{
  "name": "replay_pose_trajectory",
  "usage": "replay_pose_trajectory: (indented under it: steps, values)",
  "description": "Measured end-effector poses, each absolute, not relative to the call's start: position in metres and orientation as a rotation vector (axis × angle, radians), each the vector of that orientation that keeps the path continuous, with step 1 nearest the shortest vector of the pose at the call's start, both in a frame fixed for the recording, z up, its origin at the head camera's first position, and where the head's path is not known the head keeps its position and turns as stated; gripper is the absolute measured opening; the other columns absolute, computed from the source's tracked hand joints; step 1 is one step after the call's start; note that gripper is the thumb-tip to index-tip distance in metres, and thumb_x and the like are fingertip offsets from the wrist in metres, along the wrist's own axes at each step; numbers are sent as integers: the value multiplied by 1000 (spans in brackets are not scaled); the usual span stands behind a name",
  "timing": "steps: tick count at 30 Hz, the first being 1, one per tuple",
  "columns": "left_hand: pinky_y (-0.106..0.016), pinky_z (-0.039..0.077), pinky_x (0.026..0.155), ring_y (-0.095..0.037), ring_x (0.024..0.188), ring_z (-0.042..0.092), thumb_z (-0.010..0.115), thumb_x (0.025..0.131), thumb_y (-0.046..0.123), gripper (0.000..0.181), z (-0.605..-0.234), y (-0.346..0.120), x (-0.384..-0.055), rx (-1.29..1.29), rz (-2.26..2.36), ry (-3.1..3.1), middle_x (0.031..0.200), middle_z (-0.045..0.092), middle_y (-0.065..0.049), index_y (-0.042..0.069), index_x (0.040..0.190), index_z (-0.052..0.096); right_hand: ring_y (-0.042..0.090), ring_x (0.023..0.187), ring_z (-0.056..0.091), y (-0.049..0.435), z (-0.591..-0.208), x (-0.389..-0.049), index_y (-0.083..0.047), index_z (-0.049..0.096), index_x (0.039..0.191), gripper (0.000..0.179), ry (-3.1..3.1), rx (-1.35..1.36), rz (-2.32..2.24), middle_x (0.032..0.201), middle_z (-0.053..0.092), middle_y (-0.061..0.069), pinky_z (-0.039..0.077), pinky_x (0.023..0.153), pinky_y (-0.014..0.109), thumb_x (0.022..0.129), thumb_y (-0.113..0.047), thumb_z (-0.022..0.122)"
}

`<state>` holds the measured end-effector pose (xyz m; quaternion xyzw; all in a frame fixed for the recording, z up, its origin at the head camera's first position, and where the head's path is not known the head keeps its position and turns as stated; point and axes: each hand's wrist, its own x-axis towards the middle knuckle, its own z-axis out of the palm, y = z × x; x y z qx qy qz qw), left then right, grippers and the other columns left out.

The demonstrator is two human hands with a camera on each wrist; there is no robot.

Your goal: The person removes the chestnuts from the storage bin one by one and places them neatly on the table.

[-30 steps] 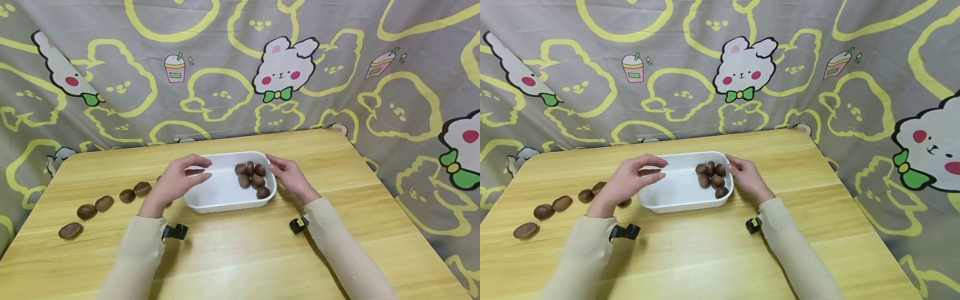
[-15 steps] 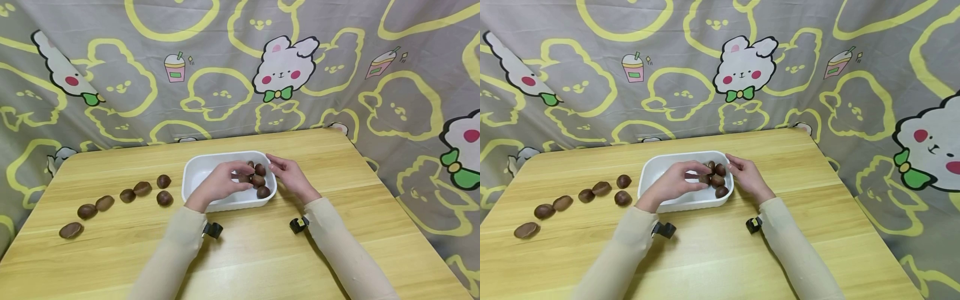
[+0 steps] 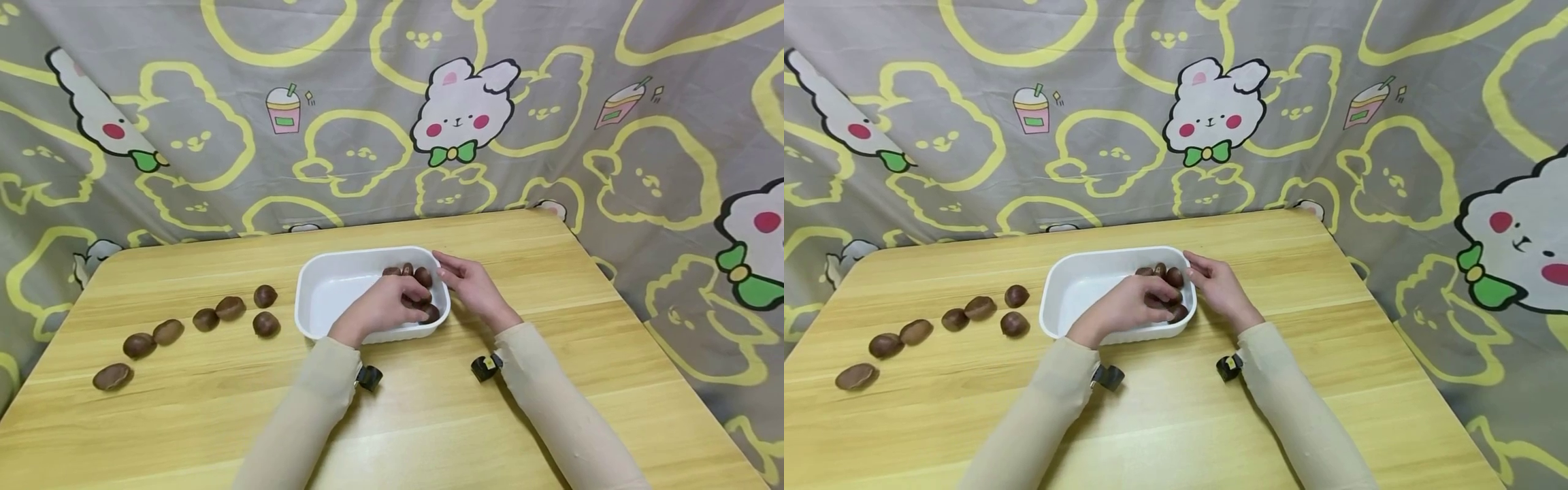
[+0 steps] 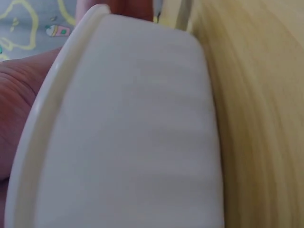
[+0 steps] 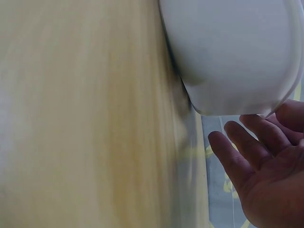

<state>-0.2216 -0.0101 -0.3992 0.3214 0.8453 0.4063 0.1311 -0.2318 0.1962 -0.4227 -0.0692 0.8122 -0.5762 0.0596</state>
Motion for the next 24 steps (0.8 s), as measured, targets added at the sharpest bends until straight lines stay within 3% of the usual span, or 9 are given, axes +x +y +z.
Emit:
replay_pose_trajectory:
  steps: [5, 9, 18, 24]
  values:
    - [-24, 50, 80, -16, 87, 65, 79, 84, 11, 24, -403, -1, -222, 1026, 1005, 2537, 96, 71, -4, 3, 106, 73, 27, 125, 52, 195, -422, -232, -4, 49, 143, 43, 2443, -211, -1766, 139, 53, 16, 43, 102, 39, 102, -13, 56]
    - [-23, 49, 82, -14, 89, 65, 79, 85, 13, 21, -405, 1, -221, 1053, 913, 2585, 98, 72, -1, 6, 104, 75, 27, 126, 51, 194, -422, -232, -4, 49, 143, 43, 2450, -216, -1757, 139, 52, 16, 42, 103, 39, 102, -12, 56]
    - [-30, 51, 88, -19, 95, 66, 76, 87, 9, 17, -406, 0, -223, 1046, 973, 2471, 104, 70, -5, 3, 104, 75, 27, 126, 51, 194, -421, -231, -5, 49, 143, 43, 2444, -211, -1758, 139, 53, 16, 42, 103, 39, 102, -13, 55]
    - [-25, 51, 84, -17, 92, 66, 74, 88, 8, 15, -407, 1, -224, 1047, 982, 2428, 101, 69, -5, 3, 102, 75, 27, 127, 51, 195, -421, -231, -4, 49, 144, 43, 2422, -222, -1776, 140, 52, 16, 42, 103, 40, 102, -12, 55]
